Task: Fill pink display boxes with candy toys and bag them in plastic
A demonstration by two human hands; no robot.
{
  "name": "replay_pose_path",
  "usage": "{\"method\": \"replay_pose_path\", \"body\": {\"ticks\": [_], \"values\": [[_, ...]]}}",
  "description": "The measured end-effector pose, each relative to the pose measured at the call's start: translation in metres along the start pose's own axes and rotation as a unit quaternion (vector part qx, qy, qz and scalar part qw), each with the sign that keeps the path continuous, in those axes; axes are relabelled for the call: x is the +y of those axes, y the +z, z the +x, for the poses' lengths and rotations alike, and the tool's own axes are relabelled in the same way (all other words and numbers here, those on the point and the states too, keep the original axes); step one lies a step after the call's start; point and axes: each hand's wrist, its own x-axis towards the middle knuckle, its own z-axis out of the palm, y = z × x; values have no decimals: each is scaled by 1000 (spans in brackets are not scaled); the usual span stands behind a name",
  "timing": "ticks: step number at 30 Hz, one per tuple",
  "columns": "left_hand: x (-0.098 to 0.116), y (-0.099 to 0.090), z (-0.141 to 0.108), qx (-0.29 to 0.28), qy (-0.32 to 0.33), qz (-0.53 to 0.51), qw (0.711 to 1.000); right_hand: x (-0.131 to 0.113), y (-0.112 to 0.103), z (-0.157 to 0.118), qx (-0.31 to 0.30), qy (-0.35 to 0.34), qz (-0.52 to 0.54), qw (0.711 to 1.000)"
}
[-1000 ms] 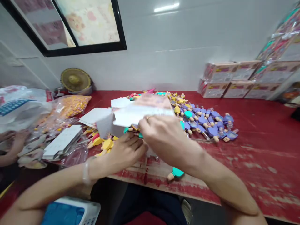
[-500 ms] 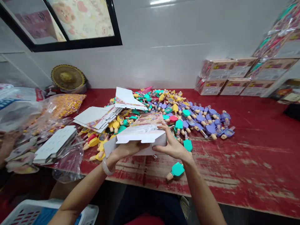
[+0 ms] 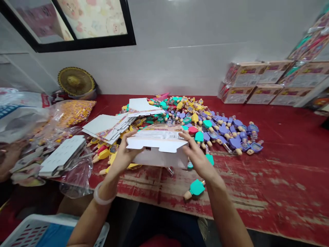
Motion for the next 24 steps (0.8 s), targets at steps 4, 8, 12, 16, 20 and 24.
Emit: {"method": "replay_pose_path", "body": {"ticks": [4,8,12,16,20,24], "values": [[2,14,9,11,-4,-47,999,-3,-6,5,10,36,15,999],[18,-11,2,-127,11,-74,989,-5,-9,7,-7,13,-97,995],[35,-8,-3,22,41,11,999,-10,10,5,125,-93,-181,971],[45,-1,0,95,87,56,990,-25,18,0,186,-147,-239,942],[39,-19,2,90,106,-15,990,-52,9,-8,180,-181,-198,946],[33,-46,-25,128,39,-232,963,-39,26,-20,183,-170,24,968]]}}
